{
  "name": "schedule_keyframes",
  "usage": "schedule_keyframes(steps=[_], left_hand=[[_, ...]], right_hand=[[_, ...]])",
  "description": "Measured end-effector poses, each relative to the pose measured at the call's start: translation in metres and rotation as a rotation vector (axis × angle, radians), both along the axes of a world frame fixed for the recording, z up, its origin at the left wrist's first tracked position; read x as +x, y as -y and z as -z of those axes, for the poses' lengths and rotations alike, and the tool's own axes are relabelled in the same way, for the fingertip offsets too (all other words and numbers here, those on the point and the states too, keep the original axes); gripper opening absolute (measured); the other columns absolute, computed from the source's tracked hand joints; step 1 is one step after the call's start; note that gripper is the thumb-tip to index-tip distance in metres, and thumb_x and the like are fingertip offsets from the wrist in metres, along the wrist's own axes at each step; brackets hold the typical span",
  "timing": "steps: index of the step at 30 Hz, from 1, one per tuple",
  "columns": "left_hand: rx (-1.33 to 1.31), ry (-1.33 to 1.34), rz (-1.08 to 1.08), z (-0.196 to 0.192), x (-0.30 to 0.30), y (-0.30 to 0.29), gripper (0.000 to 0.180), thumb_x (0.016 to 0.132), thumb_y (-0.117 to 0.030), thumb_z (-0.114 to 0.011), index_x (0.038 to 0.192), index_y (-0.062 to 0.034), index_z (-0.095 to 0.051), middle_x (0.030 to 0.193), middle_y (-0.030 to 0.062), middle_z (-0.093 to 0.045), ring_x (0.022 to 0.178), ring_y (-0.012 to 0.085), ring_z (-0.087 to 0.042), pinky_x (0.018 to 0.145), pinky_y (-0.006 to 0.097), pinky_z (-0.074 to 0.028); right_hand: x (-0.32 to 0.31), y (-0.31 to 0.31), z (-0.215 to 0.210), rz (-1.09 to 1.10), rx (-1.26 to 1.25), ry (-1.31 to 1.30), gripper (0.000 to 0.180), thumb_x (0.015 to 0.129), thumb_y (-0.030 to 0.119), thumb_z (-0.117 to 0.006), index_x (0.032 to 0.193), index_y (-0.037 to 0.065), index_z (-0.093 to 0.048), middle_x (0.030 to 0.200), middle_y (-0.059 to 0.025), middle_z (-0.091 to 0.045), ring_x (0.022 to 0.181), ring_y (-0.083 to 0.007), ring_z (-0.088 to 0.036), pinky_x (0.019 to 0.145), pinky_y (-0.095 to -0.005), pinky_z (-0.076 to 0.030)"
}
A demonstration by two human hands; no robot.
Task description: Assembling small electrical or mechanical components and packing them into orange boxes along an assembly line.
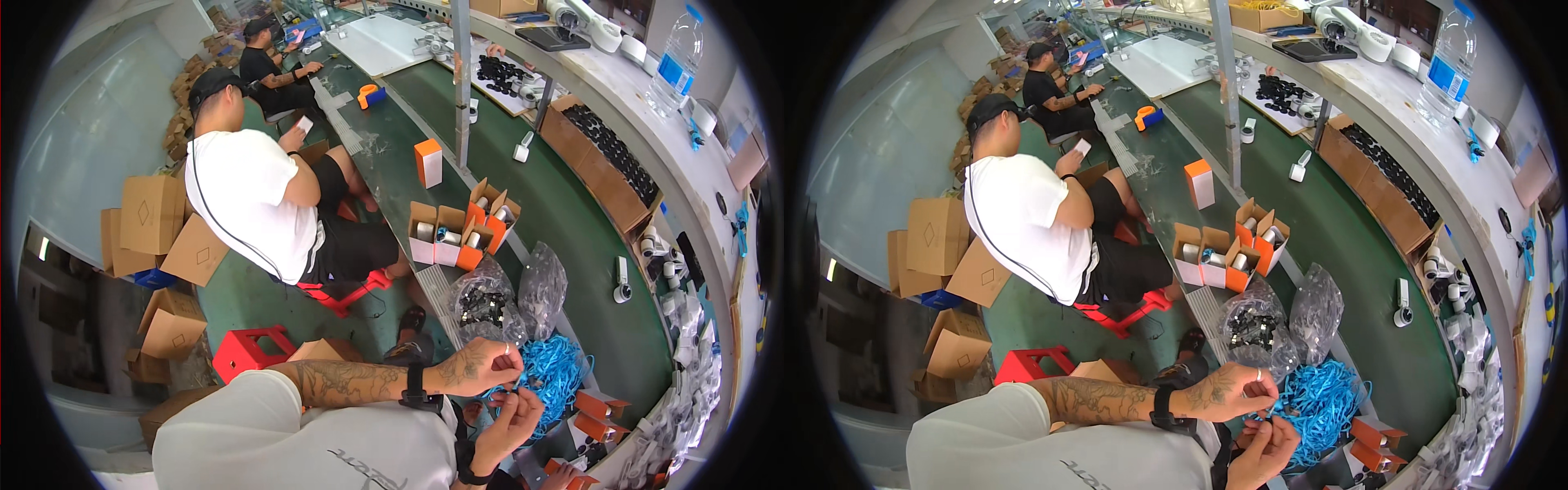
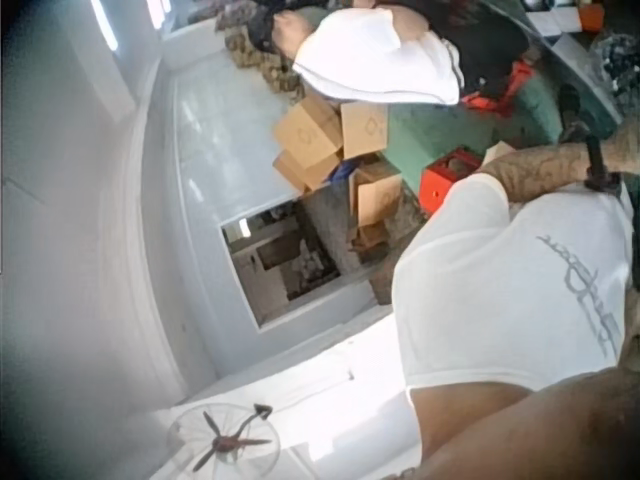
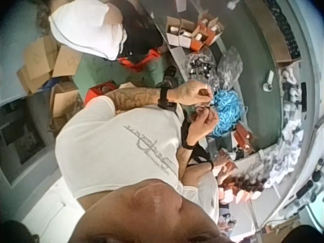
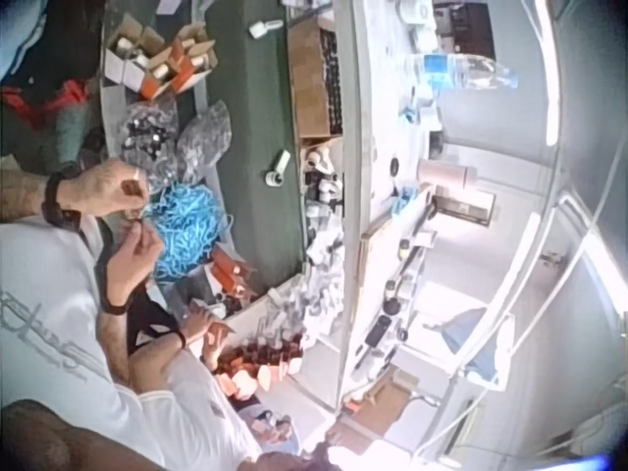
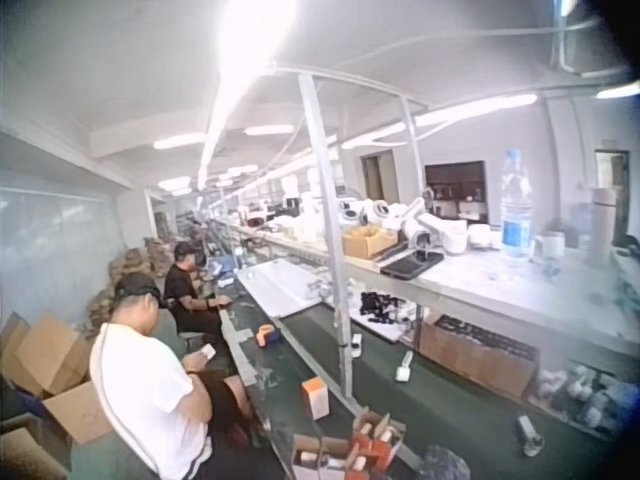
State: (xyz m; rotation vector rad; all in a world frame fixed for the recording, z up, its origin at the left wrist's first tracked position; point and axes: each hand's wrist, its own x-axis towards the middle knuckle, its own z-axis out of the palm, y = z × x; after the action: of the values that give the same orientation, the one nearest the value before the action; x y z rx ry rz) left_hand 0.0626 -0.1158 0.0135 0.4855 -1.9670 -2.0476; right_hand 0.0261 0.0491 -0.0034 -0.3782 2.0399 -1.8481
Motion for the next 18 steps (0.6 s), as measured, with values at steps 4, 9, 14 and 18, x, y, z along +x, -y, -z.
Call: schedule_keyframes(steps=[4, 9, 14, 18], left_hand=[[0.174, 0.044, 0.128, -0.010, 0.005, 0.006, 0.016, 0.103, -0.012, -0.077, 0.108, 0.0024, -0.073, 0.096, 0.0102, -0.081, 0.093, 0.0150, -0.079, 0.087, 0.033, -0.063], [-0.080, -0.098, 0.190, -0.002, 0.008, 0.002, 0.014, 0.101, -0.013, -0.077, 0.107, -0.0016, -0.072, 0.099, 0.0109, -0.077, 0.090, 0.0238, -0.077, 0.084, 0.037, -0.060], [-0.519, -0.357, 0.204, 0.021, 0.003, -0.008, 0.014, 0.098, -0.011, -0.080, 0.108, -0.0045, -0.073, 0.106, 0.0122, -0.074, 0.094, 0.0320, -0.075, 0.080, 0.040, -0.062], [-0.595, -0.100, 0.276, 0.017, 0.009, 0.003, 0.018, 0.093, -0.003, -0.083, 0.109, -0.0031, -0.075, 0.111, 0.0135, -0.078, 0.099, 0.0306, -0.079, 0.084, 0.039, -0.063]], right_hand=[[-0.013, -0.014, 0.011, 0.084, -0.352, 0.350, 0.021, 0.108, 0.004, -0.067, 0.124, 0.004, -0.052, 0.104, -0.0110, -0.075, 0.086, -0.0172, -0.073, 0.077, -0.0299, -0.059], [-0.031, -0.032, 0.010, 0.097, -0.245, 0.403, 0.025, 0.103, -0.003, -0.070, 0.127, -0.006, -0.068, 0.102, -0.0095, -0.074, 0.087, -0.0178, -0.073, 0.080, -0.0287, -0.061], [-0.024, -0.039, -0.040, 0.019, -0.014, 0.397, 0.038, 0.095, -0.006, -0.072, 0.133, -0.007, -0.073, 0.097, -0.0121, -0.081, 0.074, -0.0145, -0.071, 0.073, -0.0280, -0.057], [-0.034, -0.038, -0.018, -0.079, 0.053, 0.391, 0.027, 0.102, 0.006, -0.078, 0.127, -0.005, -0.076, 0.098, -0.0099, -0.081, 0.088, -0.0125, -0.074, 0.080, -0.0254, -0.057]])
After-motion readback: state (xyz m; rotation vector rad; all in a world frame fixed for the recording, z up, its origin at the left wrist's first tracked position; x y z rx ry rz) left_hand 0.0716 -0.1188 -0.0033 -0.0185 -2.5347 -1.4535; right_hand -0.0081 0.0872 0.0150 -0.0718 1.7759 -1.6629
